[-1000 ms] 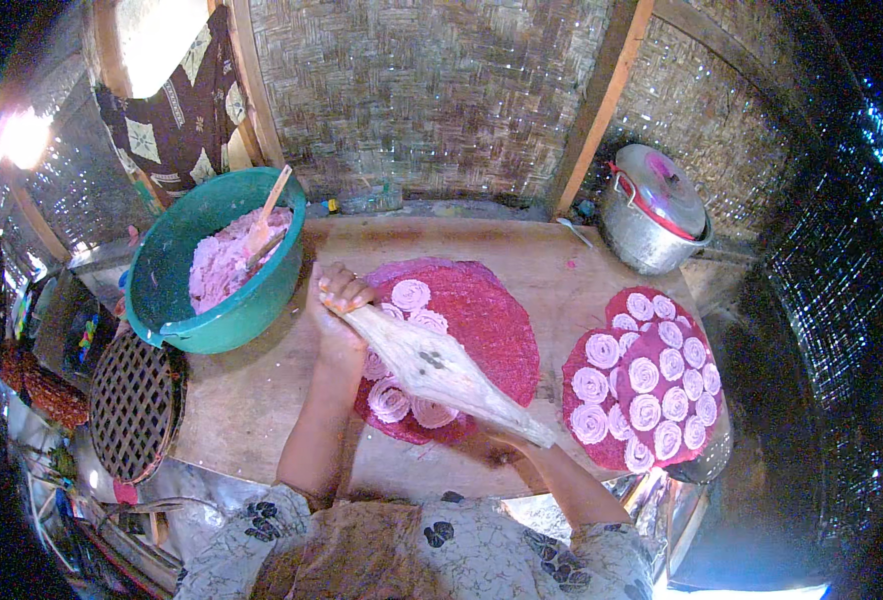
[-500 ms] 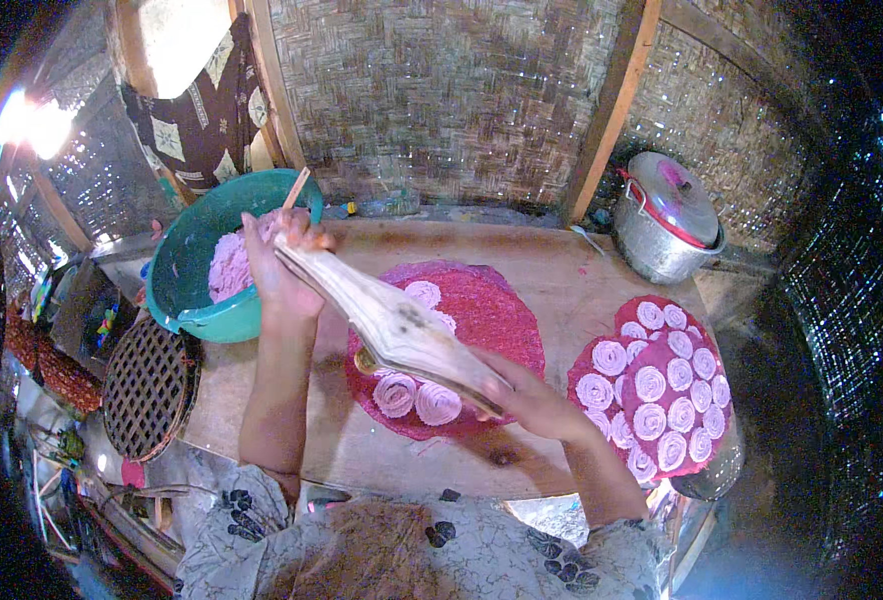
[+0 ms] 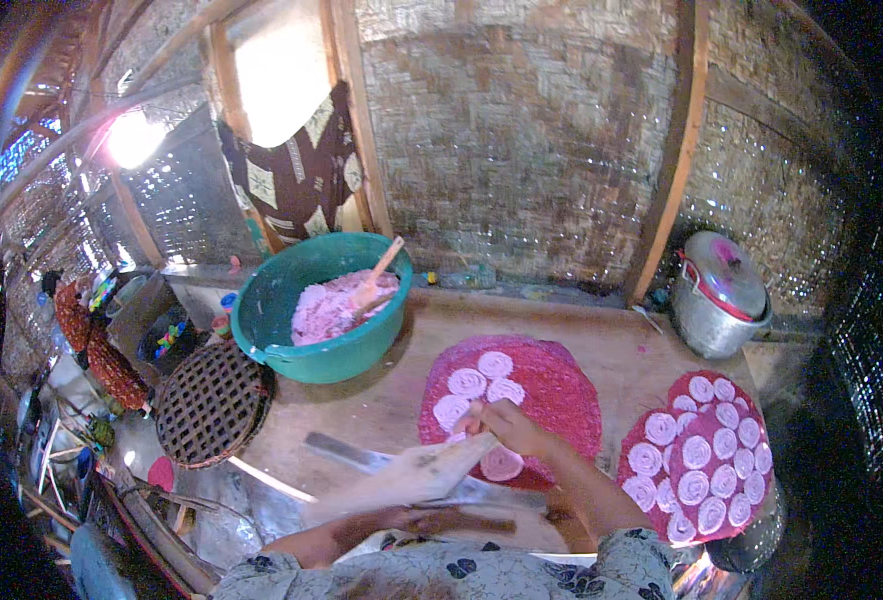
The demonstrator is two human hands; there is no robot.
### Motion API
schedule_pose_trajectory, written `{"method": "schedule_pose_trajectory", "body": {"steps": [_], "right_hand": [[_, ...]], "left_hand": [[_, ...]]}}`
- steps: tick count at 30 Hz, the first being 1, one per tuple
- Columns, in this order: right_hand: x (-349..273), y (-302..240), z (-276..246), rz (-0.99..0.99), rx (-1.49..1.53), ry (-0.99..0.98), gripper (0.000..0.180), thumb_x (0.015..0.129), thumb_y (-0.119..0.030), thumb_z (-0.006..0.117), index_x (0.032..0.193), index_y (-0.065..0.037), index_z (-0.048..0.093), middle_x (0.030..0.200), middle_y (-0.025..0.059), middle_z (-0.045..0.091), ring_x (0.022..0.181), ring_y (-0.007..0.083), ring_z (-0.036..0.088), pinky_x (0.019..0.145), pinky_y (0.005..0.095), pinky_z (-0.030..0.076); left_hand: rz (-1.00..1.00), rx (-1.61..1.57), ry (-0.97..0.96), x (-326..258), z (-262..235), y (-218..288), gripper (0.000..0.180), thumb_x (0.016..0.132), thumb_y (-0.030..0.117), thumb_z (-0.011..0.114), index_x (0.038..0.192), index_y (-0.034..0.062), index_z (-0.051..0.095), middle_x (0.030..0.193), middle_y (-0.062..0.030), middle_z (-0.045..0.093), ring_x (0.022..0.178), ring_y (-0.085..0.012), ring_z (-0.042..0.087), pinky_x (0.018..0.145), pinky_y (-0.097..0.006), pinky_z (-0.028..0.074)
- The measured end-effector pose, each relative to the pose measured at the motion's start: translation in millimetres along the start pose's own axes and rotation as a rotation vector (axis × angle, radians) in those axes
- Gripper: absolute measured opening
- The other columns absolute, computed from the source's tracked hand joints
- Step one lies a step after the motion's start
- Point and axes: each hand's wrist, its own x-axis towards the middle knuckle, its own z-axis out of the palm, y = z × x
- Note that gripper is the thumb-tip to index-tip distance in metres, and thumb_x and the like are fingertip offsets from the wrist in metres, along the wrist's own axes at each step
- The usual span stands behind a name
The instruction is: The person scoops pink dough from a green basin and fills a metal mold. They press the dough into the mold and release a rose-shaped cake onto a pink mat. The person repeats this process, arranging the finished cakes on the mat.
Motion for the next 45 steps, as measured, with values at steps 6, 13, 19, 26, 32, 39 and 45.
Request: {"method": "schedule_pose_trajectory", "body": {"steps": [6,13,19,26,32,39,45], "right_hand": [[47.3,-114.2,56.0,-0.792,-0.574,0.004,0.053,0.095,-0.032,0.054,0.139,-0.005,0.042,0.132,0.0163,0.051,0.118,0.0323,0.051,0.099,0.0461,0.038],[92.3,-228.7,145.4,-0.956,-0.688,-0.422,0.054,0.087,-0.009,0.056,0.137,-0.005,0.036,0.112,0.0221,0.057,0.086,0.0369,0.064,0.067,0.0401,0.053],[159.6,-243.5,137.4,-0.877,-0.385,0.148,0.05,0.083,0.0,0.053,0.128,-0.006,0.033,0.091,0.0142,0.055,0.072,0.0278,0.058,0.074,0.0474,0.051],[210.8,-238.0,52.8,-0.882,0.522,1.019,0.014,0.101,-0.021,0.045,0.111,-0.012,0.041,0.065,0.001,0.043,0.052,0.0101,0.046,0.053,0.0344,0.055],[375.9,-137.5,105.1,-0.586,1.173,0.787,0.039,0.103,-0.037,0.04,0.106,0.0,0.051,0.094,0.0182,0.065,0.08,0.0268,0.064,0.077,0.0394,0.052],[373.5,-46.6,88.4,-0.204,-1.713,0.31,0.026,0.087,-0.022,0.054,0.105,-0.006,0.062,0.099,0.0196,0.067,0.087,0.0288,0.067,0.071,0.0436,0.054],[362.6,-88.3,82.7,-0.056,-1.754,0.022,0.014,0.079,-0.015,0.057,0.084,-0.011,0.069,0.074,0.0124,0.068,0.069,0.0257,0.07,0.056,0.0431,0.054]], "left_hand": [[-0.889,-2.82,0.008,-43.8,34.0,-9.7,0.029,0.085,0.015,0.056,0.107,-0.0029,0.057,0.094,-0.0214,0.062,0.091,-0.028,0.067,0.072,-0.038,0.056],[-0.466,-2.878,0.213,-142.7,124.7,35.9,0.034,0.082,0.014,0.06,0.114,0.0007,0.058,0.104,-0.02,0.063,0.094,-0.0308,0.066,0.08,-0.04,0.054],[-0.826,-3.378,0.281,-256.8,165.2,73.3,0.047,0.078,0.011,0.065,0.124,0.005,0.056,0.121,-0.0167,0.06,0.104,-0.0295,0.062,0.097,-0.041,0.045],[-1.982,-2.933,-0.179,-295.4,228.6,147.5,0.036,0.084,0.01,0.069,0.118,0.0071,0.06,0.114,-0.0058,0.065,0.106,-0.0192,0.06,0.091,-0.036,0.05],[-2.695,-2.325,1.295,-236.2,292.5,160.5,0.033,0.09,0.005,0.062,0.122,0.0024,0.054,0.118,-0.0079,0.059,0.109,-0.0187,0.058,0.092,-0.036,0.048],[-2.5,-2.083,0.597,-265.8,335.2,195.7,0.015,0.084,0.008,0.068,0.098,0.0021,0.066,0.094,-0.0072,0.066,0.086,-0.0189,0.061,0.079,-0.035,0.048],[-1.997,-2.133,0.449,-242.1,342.8,196.1,0.024,0.069,0.018,0.078,0.081,0.0091,0.06,0.08,-0.0076,0.056,0.072,-0.0237,0.056,0.065,-0.035,0.044]]}}
